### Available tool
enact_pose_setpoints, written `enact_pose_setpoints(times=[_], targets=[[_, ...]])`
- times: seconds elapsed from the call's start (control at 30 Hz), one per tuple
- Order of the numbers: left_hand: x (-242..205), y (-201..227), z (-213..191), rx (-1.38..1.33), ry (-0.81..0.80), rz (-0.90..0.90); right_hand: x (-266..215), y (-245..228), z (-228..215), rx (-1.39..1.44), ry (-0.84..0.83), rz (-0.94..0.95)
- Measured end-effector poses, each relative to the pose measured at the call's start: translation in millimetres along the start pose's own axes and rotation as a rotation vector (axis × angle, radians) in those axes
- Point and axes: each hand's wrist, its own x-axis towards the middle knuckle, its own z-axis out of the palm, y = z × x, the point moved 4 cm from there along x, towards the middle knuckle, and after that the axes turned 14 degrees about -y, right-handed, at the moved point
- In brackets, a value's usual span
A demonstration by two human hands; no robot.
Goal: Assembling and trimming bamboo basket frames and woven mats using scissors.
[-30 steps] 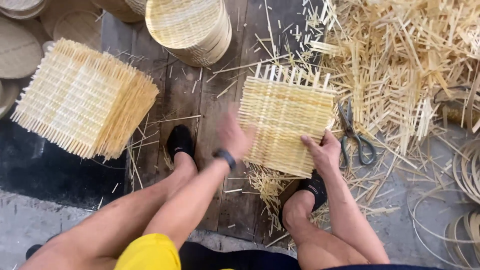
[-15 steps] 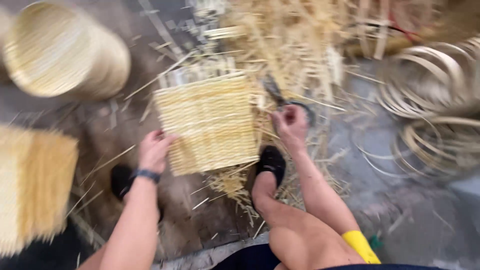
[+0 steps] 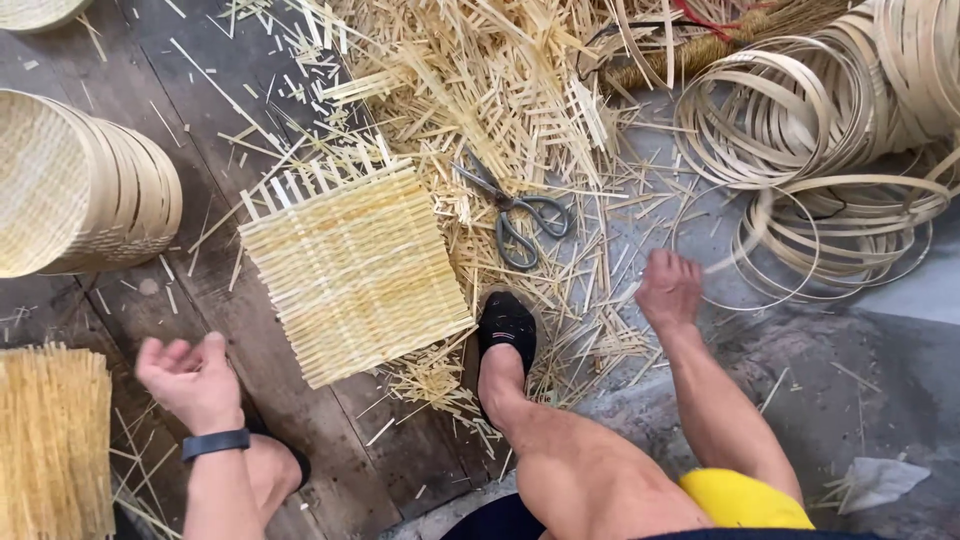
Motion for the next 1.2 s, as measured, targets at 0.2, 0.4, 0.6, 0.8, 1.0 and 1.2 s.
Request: enact_pose_setpoints(times=[0.2,0.4,0.6,0.8,1.0,1.2], targets=[[-51,191,80,0.031,-0.273,0.368,-32,-178,-189,0.140,0.374,-0.625],[-30,184,166,-0.839,-1.122,-0.142,-74,-282,-246,0.509,0.261,-1.309],[-76,158,200,-1.340,-0.760,-0.341,-67,-309,-182,1.623,-0.363,-1.020],[-41,163,146,-1.468,-0.730,-0.195,-42,-289,-217,1.469,-0.019,-0.644],[-78,225,164,-1.295,-0.764,-0.173,-60,-352,-264,0.684,0.289,-0.946],[-87,262,123,-0.040,-0.277,0.366,-36,-351,-257,0.726,0.342,-0.936]])
